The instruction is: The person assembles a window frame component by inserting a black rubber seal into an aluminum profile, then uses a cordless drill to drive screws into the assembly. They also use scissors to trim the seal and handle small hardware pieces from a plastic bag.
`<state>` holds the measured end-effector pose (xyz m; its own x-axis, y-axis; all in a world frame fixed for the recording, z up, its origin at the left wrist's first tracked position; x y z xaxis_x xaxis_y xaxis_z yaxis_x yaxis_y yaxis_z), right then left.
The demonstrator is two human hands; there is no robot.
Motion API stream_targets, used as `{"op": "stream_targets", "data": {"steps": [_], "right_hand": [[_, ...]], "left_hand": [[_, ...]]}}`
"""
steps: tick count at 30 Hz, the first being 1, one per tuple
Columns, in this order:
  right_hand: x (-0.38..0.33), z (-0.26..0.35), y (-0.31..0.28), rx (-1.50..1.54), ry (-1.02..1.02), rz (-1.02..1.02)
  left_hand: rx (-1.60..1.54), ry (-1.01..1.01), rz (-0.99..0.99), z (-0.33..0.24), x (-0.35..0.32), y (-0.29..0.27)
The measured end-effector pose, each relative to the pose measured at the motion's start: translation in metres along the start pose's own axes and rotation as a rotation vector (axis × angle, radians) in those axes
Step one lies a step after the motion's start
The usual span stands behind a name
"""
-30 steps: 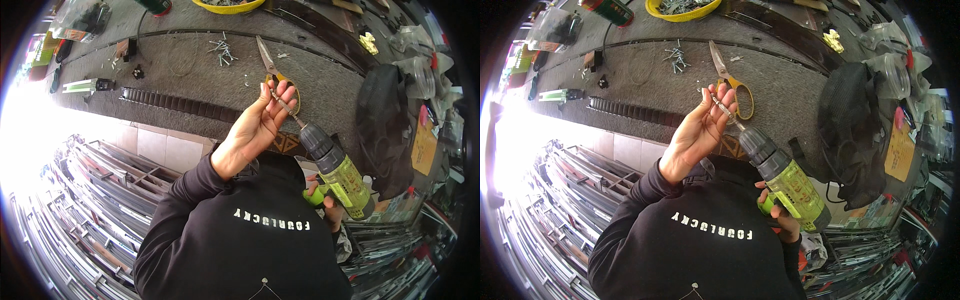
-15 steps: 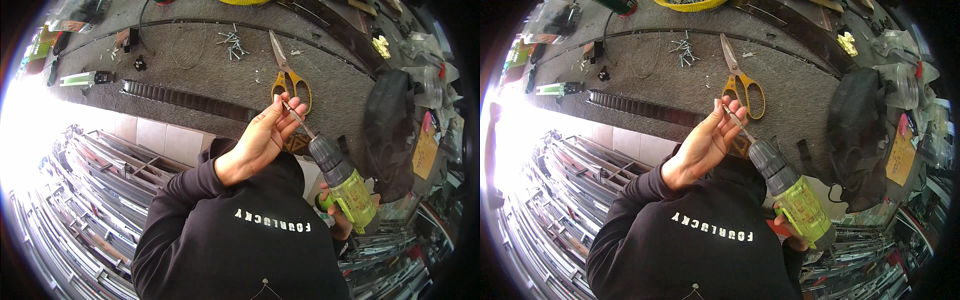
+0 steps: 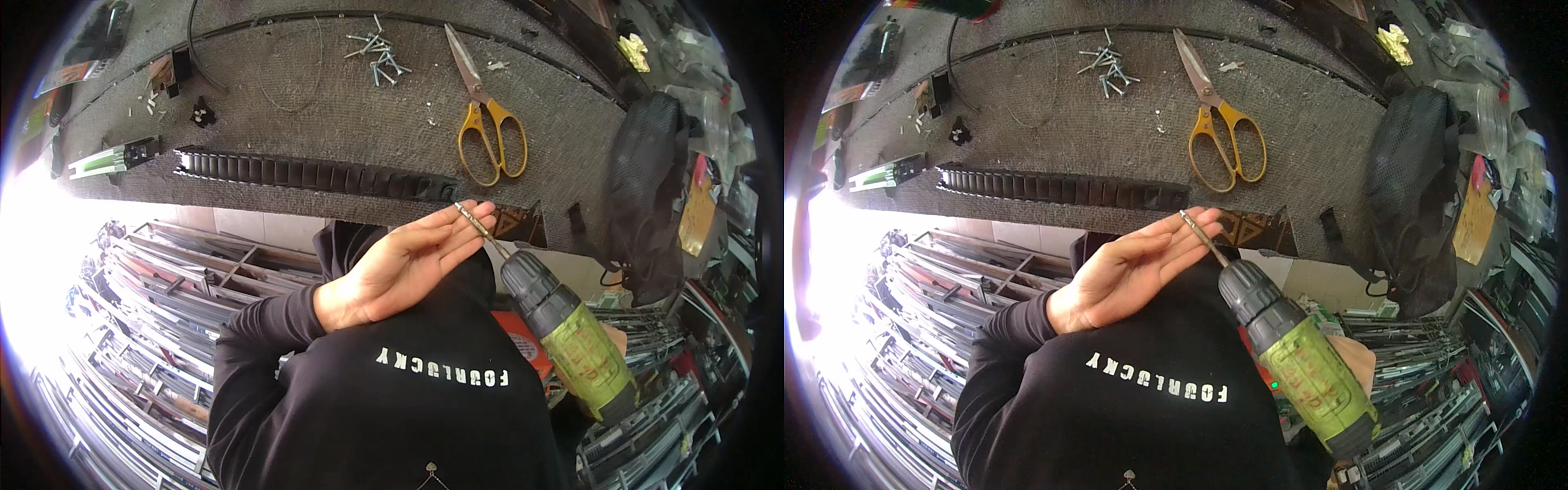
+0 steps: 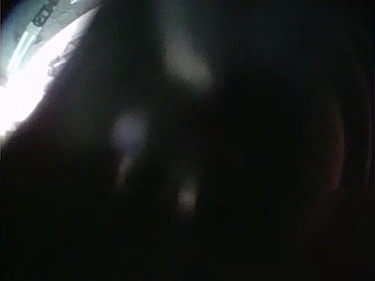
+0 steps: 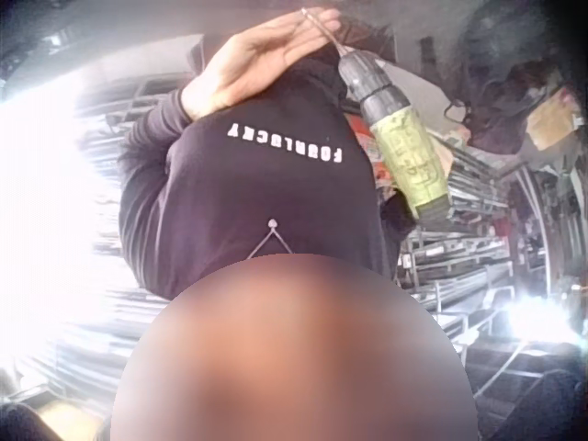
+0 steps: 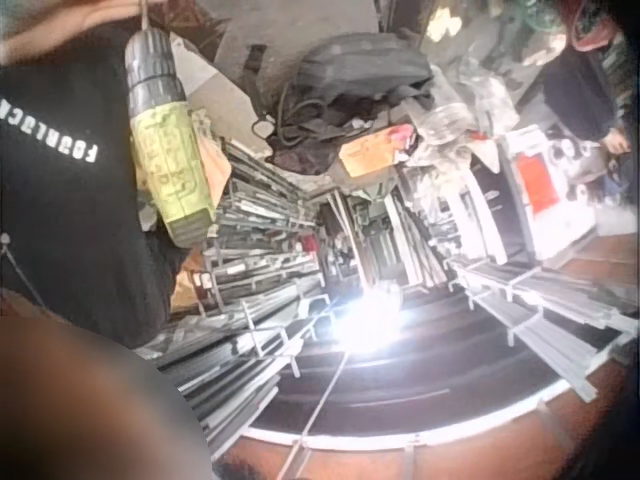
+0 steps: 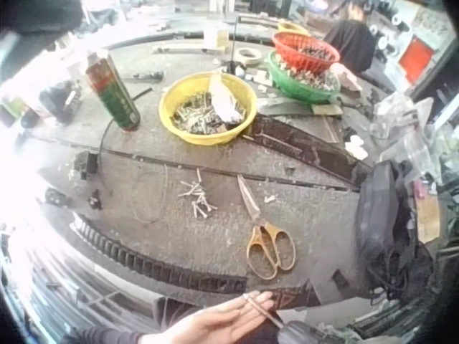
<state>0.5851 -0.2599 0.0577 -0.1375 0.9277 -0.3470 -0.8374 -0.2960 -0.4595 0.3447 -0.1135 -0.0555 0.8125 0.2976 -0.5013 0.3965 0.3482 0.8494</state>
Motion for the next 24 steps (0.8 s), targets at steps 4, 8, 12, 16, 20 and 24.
{"op": "stream_targets", "data": {"steps": [4, 8, 12, 16, 20, 24], "right_hand": [[-0.004, 0.005, 0.003, -0.070, 0.414, 0.079], [0.005, 0.020, 0.001, -0.245, 0.229, 0.016], [0.003, 0.034, -0.002, -0.816, -0.256, 0.012], [-0.006, 0.023, -0.010, -0.948, -0.008, 0.214], [-0.009, 0.018, -0.021, -0.391, 0.413, 0.082], [0.004, 0.022, -0.019, -0.200, 0.452, 0.002]], "left_hand": [[-0.079, 0.016, 0.018, -0.006, 0.001, -0.007], [-0.168, 0.000, 0.017, -0.010, 0.003, -0.012], [-0.251, -0.006, 0.017, -0.010, 0.004, -0.016], [-0.273, -0.031, 0.016, -0.006, 0.009, -0.018], [-0.323, -0.022, 0.041, -0.005, 0.011, -0.019], [-0.356, -0.025, 0.046, -0.006, 0.012, -0.018]]}}
Point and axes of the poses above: each hand's wrist, its own x-axis towards the middle knuckle, its own y-axis out of the palm, z = x × y, the point moved 4 cm from there along x, towards the middle knuckle, and after that the axes turned 1 degree about -z, right-handed, at the moved point
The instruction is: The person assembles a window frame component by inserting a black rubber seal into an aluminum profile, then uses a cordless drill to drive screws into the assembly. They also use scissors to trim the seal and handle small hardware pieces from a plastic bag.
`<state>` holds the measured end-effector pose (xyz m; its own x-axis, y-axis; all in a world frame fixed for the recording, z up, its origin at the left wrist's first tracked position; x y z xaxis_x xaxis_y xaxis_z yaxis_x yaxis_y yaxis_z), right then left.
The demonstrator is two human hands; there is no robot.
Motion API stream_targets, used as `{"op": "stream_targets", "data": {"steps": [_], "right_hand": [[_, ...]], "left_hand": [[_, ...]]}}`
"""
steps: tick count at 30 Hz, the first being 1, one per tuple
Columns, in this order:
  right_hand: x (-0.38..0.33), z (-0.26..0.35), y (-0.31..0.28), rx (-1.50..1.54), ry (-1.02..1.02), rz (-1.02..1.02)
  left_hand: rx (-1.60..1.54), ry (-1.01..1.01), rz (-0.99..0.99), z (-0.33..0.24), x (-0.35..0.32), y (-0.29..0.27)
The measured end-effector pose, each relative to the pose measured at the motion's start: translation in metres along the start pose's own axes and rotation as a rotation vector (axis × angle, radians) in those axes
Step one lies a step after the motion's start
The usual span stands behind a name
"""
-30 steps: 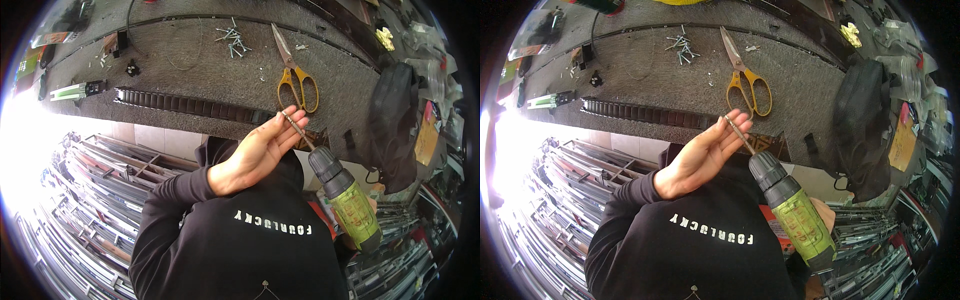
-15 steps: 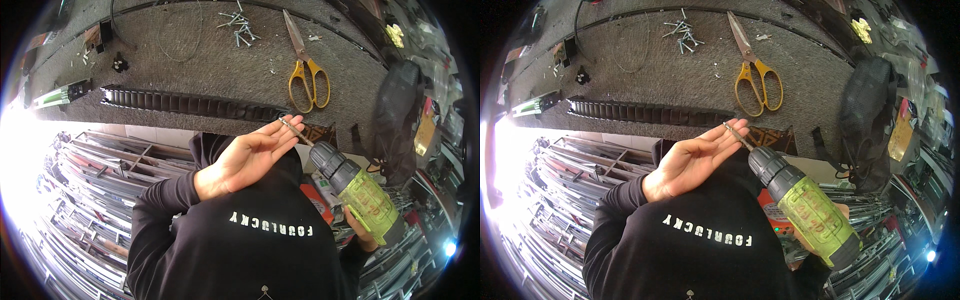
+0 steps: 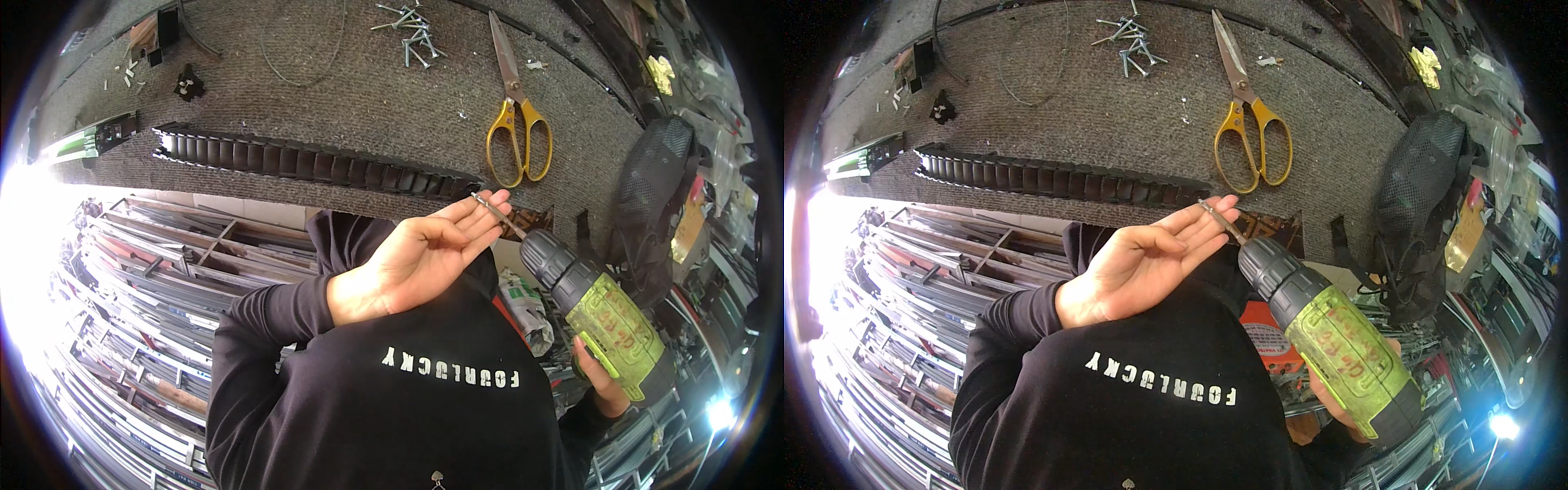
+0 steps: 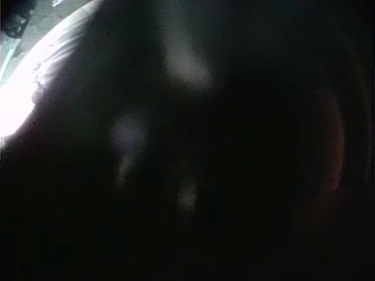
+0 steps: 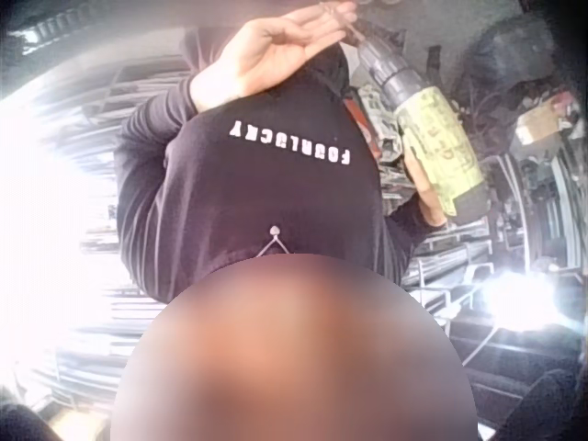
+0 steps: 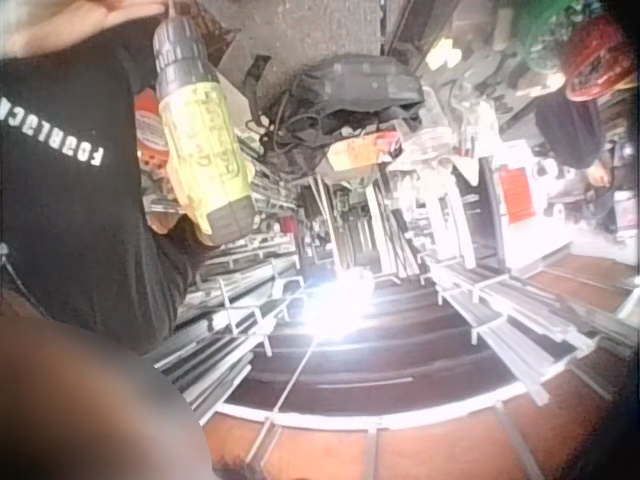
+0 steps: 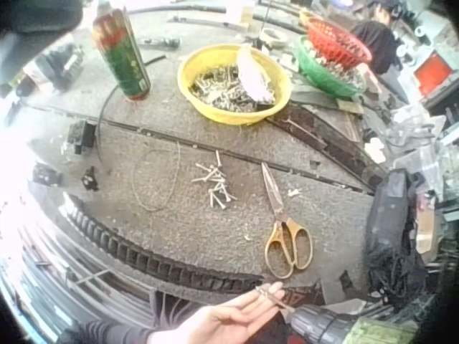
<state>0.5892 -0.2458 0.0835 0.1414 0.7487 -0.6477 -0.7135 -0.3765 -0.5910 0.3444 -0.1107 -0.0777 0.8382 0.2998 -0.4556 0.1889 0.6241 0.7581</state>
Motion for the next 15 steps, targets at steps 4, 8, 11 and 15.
{"op": "stream_targets", "data": {"steps": [4, 8, 11, 15], "right_hand": [[0.009, 0.011, 0.001, 0.147, -0.036, 0.000], [0.014, 0.014, 0.001, 0.124, 0.024, -0.010], [0.016, 0.015, 0.000, 0.164, 0.034, -0.014], [0.019, 0.018, 0.000, 0.211, 0.047, -0.022]], "left_hand": [[-0.042, -0.001, -0.029, 0.000, 0.000, 0.000], [-0.040, 0.009, -0.026, 0.001, 0.000, -0.002], [-0.007, 0.013, 0.000, 0.001, 0.001, -0.004], [0.269, -0.013, -0.044, -0.003, 0.000, -0.002]]}}
Point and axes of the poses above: each hand's wrist, its own x-axis towards the middle knuckle, its own y-axis out of the palm, z = x × y, the point moved 4 cm from there along x, towards the middle knuckle, and after that the axes turned 1 degree about -z, right-handed, at the moved point
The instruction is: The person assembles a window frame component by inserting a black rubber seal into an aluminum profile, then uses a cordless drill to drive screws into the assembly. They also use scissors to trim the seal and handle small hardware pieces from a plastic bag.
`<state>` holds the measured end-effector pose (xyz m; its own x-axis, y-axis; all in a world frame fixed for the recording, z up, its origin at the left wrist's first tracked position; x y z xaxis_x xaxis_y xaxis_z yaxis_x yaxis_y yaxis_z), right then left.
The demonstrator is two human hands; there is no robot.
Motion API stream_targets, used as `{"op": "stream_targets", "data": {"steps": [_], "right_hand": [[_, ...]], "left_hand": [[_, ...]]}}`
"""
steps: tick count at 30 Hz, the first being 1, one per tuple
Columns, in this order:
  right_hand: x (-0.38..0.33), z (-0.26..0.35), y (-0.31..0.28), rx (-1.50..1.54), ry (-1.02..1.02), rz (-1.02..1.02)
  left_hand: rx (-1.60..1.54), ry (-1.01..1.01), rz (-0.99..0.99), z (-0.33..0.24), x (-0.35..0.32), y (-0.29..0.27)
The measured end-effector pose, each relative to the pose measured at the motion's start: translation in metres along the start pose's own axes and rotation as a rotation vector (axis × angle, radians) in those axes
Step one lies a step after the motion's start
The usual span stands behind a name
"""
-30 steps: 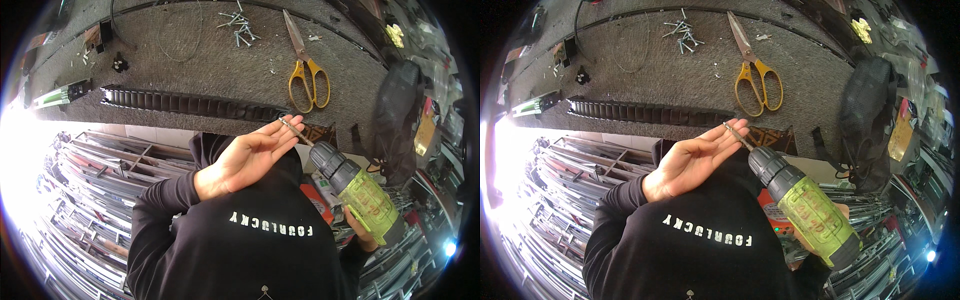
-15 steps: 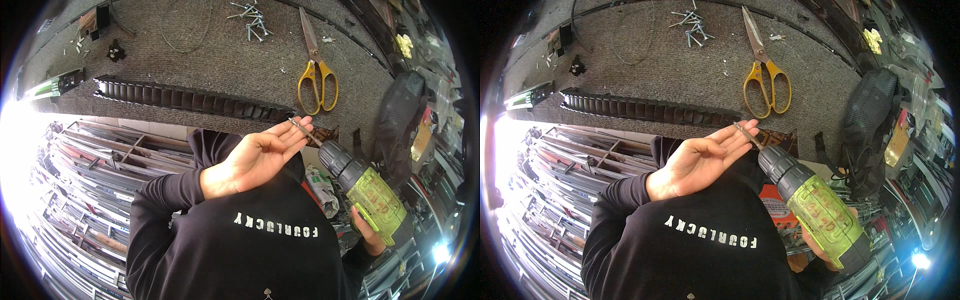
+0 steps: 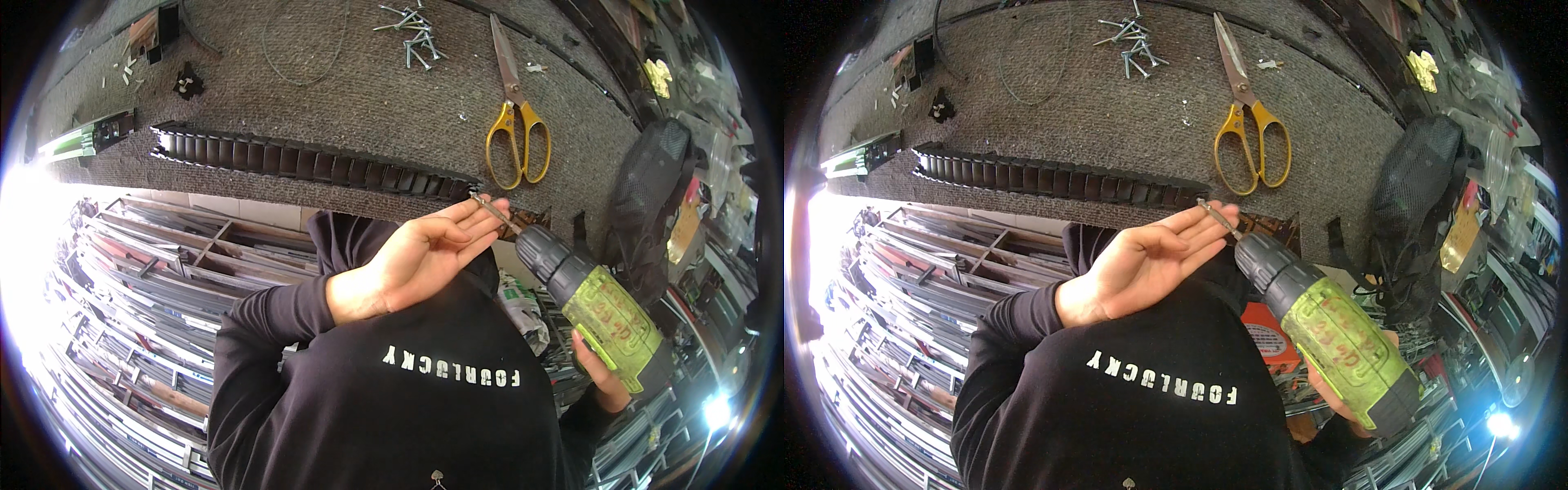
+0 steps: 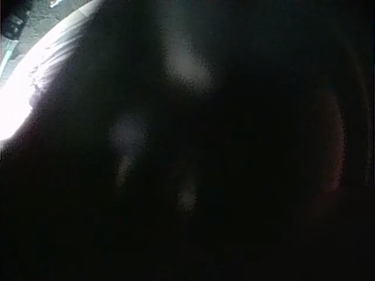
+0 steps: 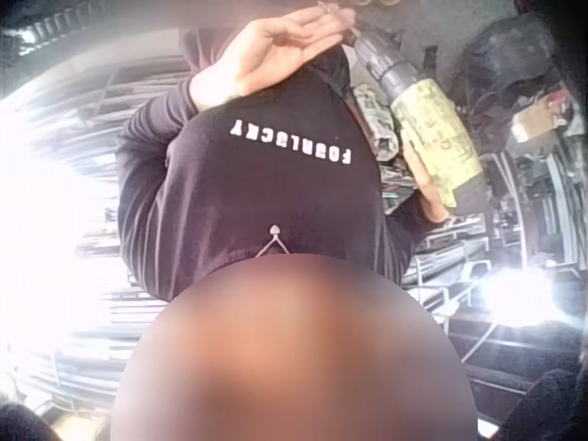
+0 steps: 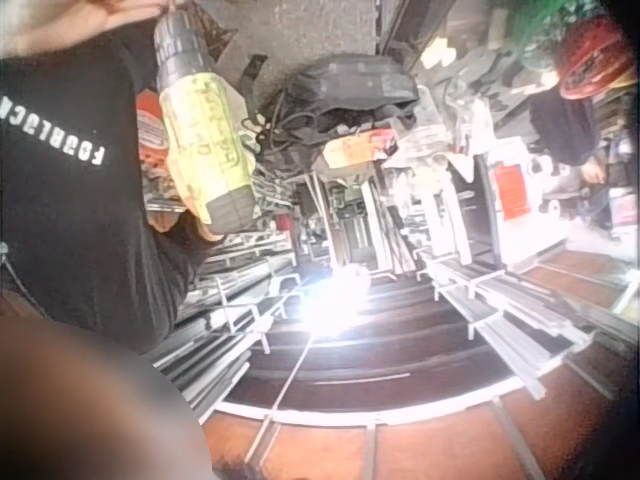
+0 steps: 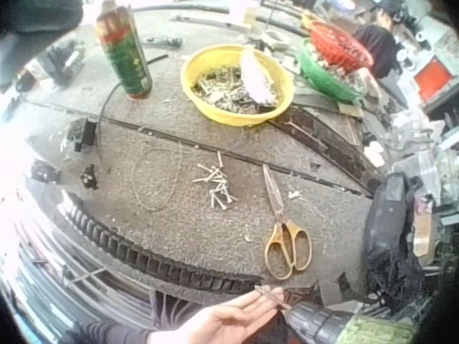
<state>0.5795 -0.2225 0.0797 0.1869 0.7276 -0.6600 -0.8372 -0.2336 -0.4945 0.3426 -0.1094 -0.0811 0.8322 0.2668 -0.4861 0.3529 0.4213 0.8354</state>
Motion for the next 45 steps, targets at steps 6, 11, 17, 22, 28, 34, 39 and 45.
{"op": "stream_targets", "data": {"steps": [6, 11, 17, 22, 28, 34, 39, 45], "right_hand": [[0.000, 0.005, 0.000, 0.074, 0.016, -0.008], [0.000, 0.008, -0.001, 0.125, 0.026, 0.001], [-0.001, 0.013, 0.000, 0.212, 0.049, 0.033], [-0.006, 0.021, 0.001, -0.151, 0.080, -0.028], [-0.011, 0.044, -0.001, -0.562, -0.020, -0.004], [-0.004, 0.062, 0.002, -0.561, -0.117, 0.058], [-0.002, 0.064, 0.001, -0.478, -0.074, 0.049], [-0.019, 0.056, -0.019, -0.065, 0.025, -0.055]], "left_hand": [[2.110, 0.995, -0.029, -0.038, -0.046, 0.046], [2.462, 1.097, -0.270, -0.061, -0.036, 0.037], [2.388, 1.139, -0.220, -0.065, -0.030, 0.017], [2.375, 1.147, -0.207, -0.065, -0.030, 0.017], [2.381, 1.159, -0.189, -0.066, -0.029, 0.017], [2.386, 1.160, -0.186, -0.066, -0.029, 0.016], [2.386, 1.153, -0.199, -0.067, -0.029, 0.015], [2.354, 1.162, -0.197, -0.068, -0.029, 0.015]]}}
Point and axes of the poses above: each hand's wrist, its own x-axis towards the middle knuckle, its own y-axis out of the palm, z = x × y, the point moved 4 cm from there along x, towards the middle knuckle, and after that the axes turned 1 degree about -z, right-handed, at the moved point
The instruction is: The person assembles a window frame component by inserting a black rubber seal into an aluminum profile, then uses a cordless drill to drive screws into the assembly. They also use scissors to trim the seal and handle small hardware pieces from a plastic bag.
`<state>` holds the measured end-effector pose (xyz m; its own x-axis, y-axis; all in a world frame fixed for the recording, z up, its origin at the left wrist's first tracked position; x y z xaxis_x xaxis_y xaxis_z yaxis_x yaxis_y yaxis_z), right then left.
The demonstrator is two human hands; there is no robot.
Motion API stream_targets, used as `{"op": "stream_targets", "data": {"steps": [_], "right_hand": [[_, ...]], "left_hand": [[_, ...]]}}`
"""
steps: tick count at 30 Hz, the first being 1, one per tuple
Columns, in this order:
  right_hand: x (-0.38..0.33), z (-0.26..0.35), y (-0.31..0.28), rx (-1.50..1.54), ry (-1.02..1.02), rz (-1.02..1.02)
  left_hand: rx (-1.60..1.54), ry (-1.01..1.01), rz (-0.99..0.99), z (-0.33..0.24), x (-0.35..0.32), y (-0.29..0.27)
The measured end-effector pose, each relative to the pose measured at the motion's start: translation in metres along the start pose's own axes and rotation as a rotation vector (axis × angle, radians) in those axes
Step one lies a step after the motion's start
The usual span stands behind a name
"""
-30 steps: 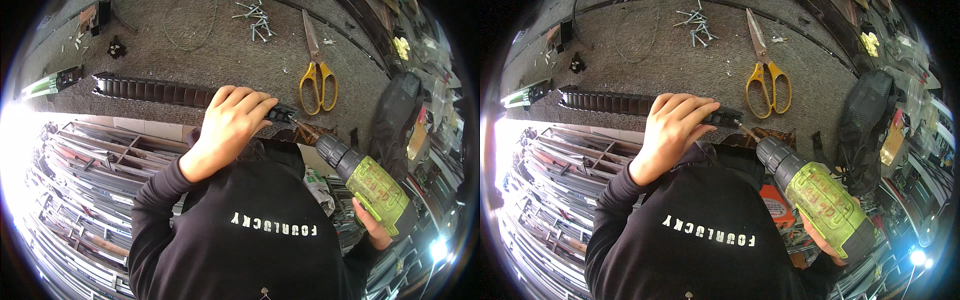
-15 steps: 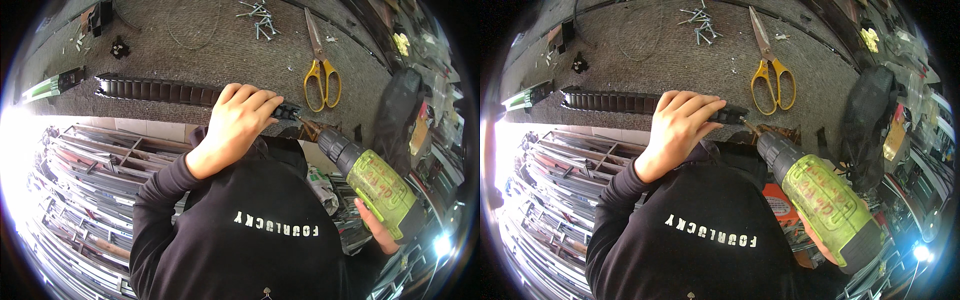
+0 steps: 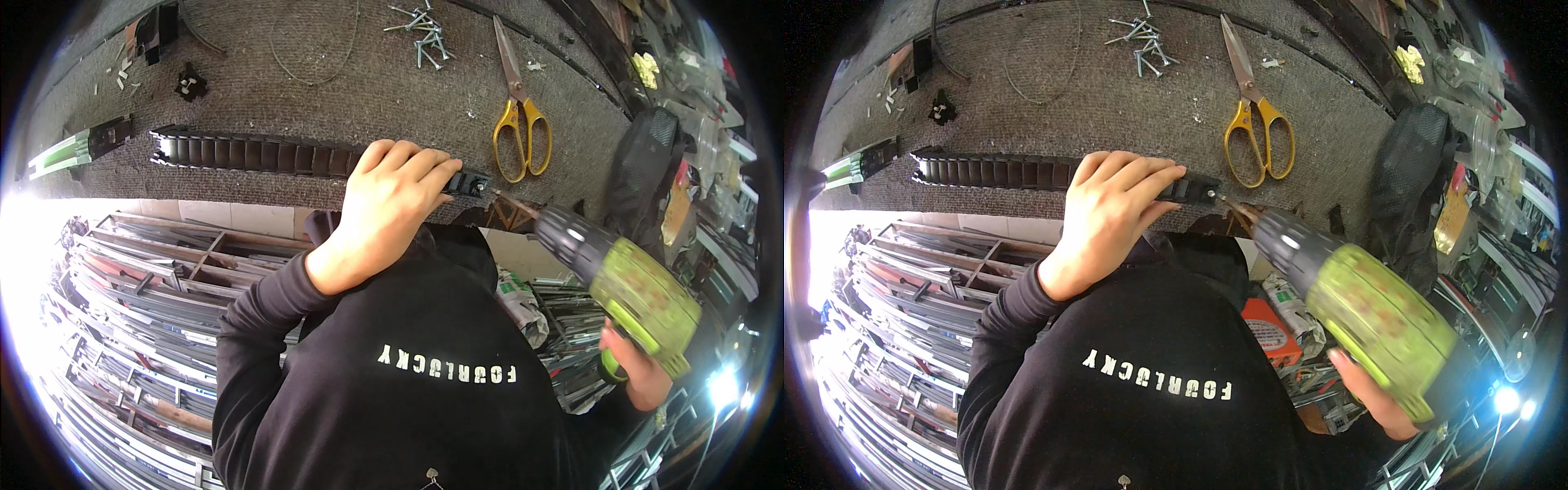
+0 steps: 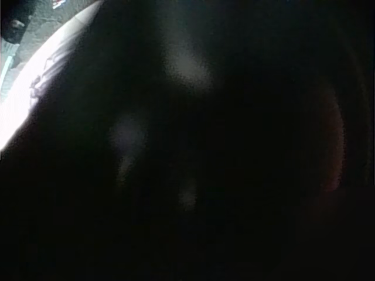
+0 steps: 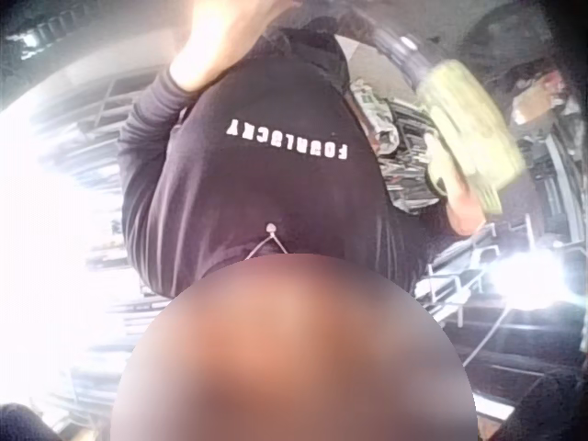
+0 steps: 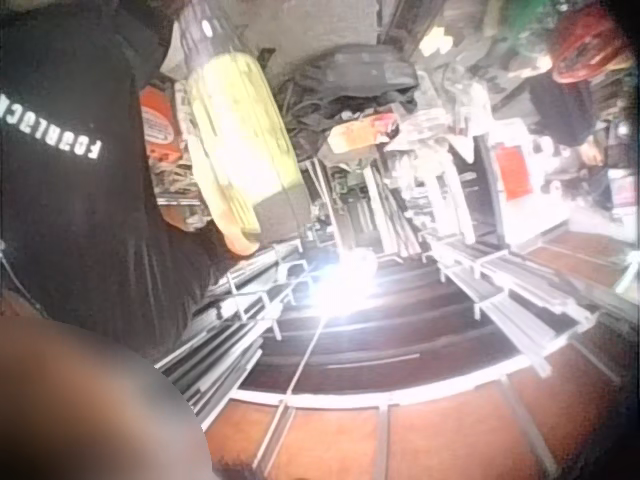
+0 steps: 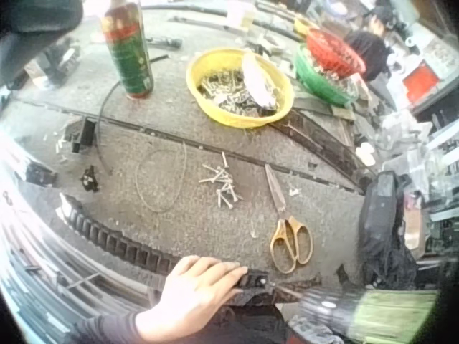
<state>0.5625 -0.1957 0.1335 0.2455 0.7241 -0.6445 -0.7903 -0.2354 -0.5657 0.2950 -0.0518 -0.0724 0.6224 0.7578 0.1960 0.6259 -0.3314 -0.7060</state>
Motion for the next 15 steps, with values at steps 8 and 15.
{"op": "stream_targets", "data": {"steps": [8, 15], "right_hand": [[0.003, 0.001, -0.012, 0.204, 0.079, -0.359], [0.043, -0.010, 0.006, 0.161, -0.005, -0.388]], "left_hand": [[-0.003, 0.000, 0.007, -0.002, 0.000, -0.002], [0.090, 0.018, 0.069, -0.012, 0.008, -0.011]]}}
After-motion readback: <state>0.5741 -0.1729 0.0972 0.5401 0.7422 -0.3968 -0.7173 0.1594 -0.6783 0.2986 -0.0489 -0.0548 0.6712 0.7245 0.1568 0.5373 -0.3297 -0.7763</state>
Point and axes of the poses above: each hand's wrist, its own x-axis towards the middle knuckle, its own y-axis out of the palm, z = x × y, the point moved 4 cm from there along x, towards the middle knuckle, and after that the axes turned 1 degree about -z, right-handed, at the moved point
